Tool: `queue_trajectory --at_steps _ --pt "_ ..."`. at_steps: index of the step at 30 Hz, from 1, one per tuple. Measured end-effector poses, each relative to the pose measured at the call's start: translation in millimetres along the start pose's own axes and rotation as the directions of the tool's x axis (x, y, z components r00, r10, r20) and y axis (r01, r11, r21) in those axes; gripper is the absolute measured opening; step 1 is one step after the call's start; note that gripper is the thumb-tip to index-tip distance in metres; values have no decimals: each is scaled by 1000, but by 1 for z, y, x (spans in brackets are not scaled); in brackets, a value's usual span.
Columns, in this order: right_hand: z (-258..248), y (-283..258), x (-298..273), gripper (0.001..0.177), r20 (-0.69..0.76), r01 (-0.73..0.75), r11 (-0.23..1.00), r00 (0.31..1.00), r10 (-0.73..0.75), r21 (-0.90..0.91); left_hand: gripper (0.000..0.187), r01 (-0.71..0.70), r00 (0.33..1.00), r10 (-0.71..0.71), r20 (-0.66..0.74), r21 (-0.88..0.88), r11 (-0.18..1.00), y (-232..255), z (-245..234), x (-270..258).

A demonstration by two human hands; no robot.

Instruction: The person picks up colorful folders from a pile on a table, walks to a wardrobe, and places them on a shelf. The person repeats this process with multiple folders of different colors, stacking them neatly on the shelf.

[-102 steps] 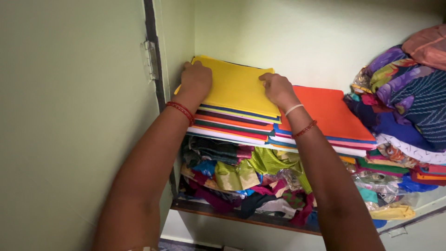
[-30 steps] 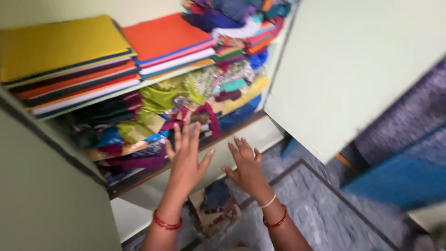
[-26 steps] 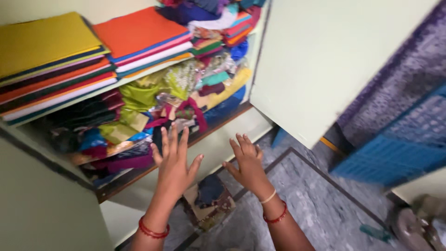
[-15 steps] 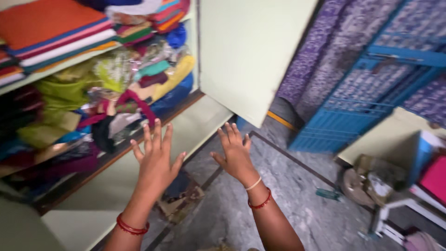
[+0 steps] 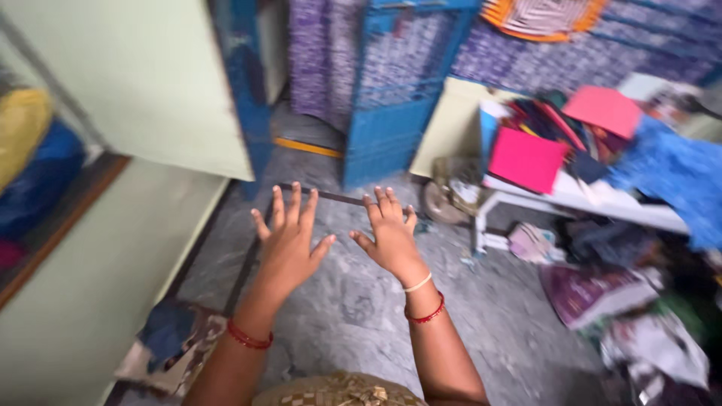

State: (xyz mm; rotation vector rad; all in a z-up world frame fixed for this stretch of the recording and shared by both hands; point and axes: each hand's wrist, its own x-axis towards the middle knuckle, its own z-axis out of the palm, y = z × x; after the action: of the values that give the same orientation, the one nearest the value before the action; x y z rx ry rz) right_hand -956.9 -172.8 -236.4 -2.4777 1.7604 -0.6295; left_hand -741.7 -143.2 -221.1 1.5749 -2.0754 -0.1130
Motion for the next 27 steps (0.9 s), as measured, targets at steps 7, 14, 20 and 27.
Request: queue_trajectory --at_steps 7,14,20,27 --pt "-35 109 -62 80 -26 -278 956 961 277 -96 91 -205 941 224 254 -100 974 91 85 47" --pt "-50 178 -104 77 2 -462 874 884 468 -146 92 -378 822 429 375 -206 903 162 148 89" --pt "-50 251 -97 78 15 -565 799 815 580 -204 93 -445 727 535 431 -298 845 202 203 139" --pt "-38 382 -44 75 74 -704 687 686 723 -182 97 -463 704 536 467 -270 844 213 268 240"
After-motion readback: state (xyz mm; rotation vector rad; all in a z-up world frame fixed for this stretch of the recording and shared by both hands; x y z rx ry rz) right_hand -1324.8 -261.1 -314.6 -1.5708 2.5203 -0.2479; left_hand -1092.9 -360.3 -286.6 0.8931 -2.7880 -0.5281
